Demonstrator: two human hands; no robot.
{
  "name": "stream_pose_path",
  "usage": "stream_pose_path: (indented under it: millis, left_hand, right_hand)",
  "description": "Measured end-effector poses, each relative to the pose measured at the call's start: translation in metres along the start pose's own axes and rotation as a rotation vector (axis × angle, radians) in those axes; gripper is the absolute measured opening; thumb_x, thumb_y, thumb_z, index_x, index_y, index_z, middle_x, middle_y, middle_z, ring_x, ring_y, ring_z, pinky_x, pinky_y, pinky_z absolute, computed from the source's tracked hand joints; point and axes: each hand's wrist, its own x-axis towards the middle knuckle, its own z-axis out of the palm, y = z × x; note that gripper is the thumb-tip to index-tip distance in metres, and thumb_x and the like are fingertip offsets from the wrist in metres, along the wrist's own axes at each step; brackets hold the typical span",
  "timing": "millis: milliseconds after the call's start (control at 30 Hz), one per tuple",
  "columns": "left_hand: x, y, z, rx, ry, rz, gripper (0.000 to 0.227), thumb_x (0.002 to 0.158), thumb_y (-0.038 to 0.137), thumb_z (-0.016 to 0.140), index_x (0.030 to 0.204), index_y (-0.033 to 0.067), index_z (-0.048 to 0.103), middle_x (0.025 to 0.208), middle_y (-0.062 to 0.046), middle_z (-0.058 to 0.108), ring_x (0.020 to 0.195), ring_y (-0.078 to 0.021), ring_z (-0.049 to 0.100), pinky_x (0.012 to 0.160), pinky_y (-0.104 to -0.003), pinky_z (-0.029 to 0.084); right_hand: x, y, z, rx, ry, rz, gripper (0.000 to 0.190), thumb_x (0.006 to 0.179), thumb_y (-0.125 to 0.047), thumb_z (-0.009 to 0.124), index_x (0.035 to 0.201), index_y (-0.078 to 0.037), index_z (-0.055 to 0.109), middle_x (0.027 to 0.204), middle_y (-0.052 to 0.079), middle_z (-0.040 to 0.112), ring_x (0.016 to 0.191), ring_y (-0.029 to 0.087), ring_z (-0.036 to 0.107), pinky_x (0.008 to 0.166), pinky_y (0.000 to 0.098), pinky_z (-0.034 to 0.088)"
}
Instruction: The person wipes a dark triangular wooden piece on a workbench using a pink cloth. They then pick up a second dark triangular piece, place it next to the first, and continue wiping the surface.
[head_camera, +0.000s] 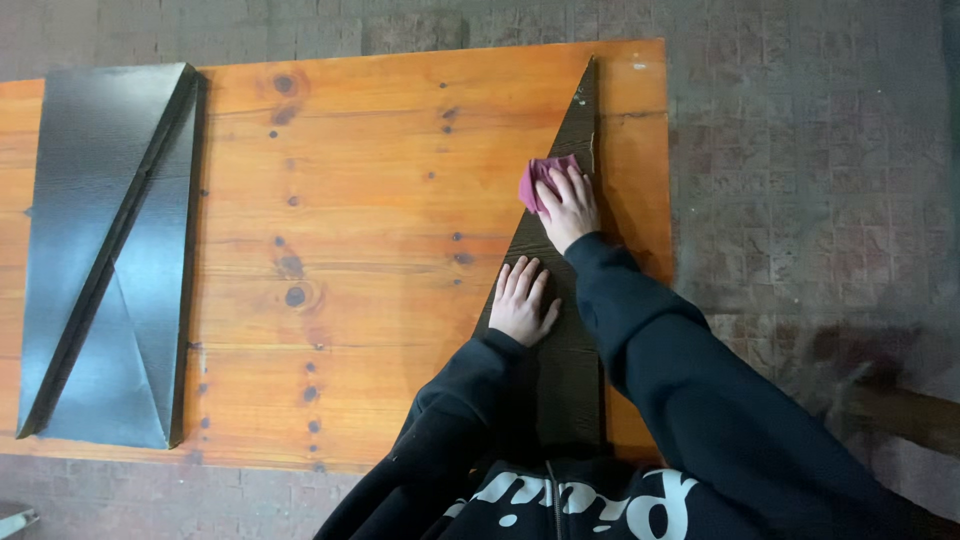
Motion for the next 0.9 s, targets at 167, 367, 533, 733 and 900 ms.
stream_pose_path:
  millis: [167, 367, 533, 733, 900]
  left_hand:
    - [0.0, 0.0, -0.001, 0.001, 0.018, 0.003, 0.063, 0.095, 0.047, 0.086, 0.145, 0.0112, 0.076, 0.16, -0.018, 0.069, 0.161, -0.0398, 0.06, 0.139, -0.064, 0.04]
    - [0.001, 0.0, -0.002, -0.02, 0.004, 0.004, 0.06, 0.099, 0.046, 0.084, 0.146, 0.0093, 0.076, 0.16, -0.02, 0.068, 0.162, -0.0417, 0.059, 0.138, -0.065, 0.039]
    - [0.007, 0.0, -0.005, -0.074, -0.003, -0.042, 0.057, 0.098, 0.043, 0.086, 0.144, 0.0093, 0.077, 0.16, -0.019, 0.068, 0.161, -0.043, 0.059, 0.136, -0.066, 0.041]
    - [0.042, -0.026, 0.027, -0.034, 0.006, -0.092, 0.06, 0.098, 0.048, 0.086, 0.145, 0.0121, 0.077, 0.163, -0.019, 0.066, 0.165, -0.0439, 0.054, 0.138, -0.069, 0.037]
    - [0.074, -0.047, 0.051, 0.015, 0.083, -0.099, 0.065, 0.097, 0.051, 0.085, 0.147, 0.0096, 0.077, 0.164, -0.022, 0.066, 0.164, -0.0457, 0.055, 0.138, -0.069, 0.037]
  right_hand:
    - [-0.015, 0.011, -0.018, 0.079, -0.096, -0.103, 0.072, 0.086, -0.032, 0.1, 0.155, -0.027, 0.079, 0.167, 0.01, 0.066, 0.158, 0.047, 0.059, 0.131, 0.0659, 0.048]
    - [-0.008, 0.032, -0.028, 0.079, -0.129, -0.061, 0.069, 0.091, -0.029, 0.096, 0.157, -0.025, 0.076, 0.168, 0.011, 0.063, 0.161, 0.047, 0.056, 0.132, 0.065, 0.048]
    - [-0.005, 0.027, -0.003, 0.032, -0.047, 0.02, 0.064, 0.091, -0.03, 0.097, 0.153, -0.025, 0.08, 0.164, 0.011, 0.065, 0.156, 0.049, 0.059, 0.127, 0.0681, 0.05]
    - [-0.012, 0.016, -0.003, 0.053, -0.006, -0.016, 0.066, 0.089, -0.032, 0.097, 0.153, -0.026, 0.08, 0.164, 0.011, 0.067, 0.154, 0.051, 0.061, 0.127, 0.0706, 0.049]
    - [-0.013, 0.03, -0.012, 0.097, -0.076, -0.085, 0.075, 0.083, -0.029, 0.099, 0.154, -0.025, 0.077, 0.166, 0.011, 0.066, 0.156, 0.048, 0.061, 0.129, 0.0666, 0.051]
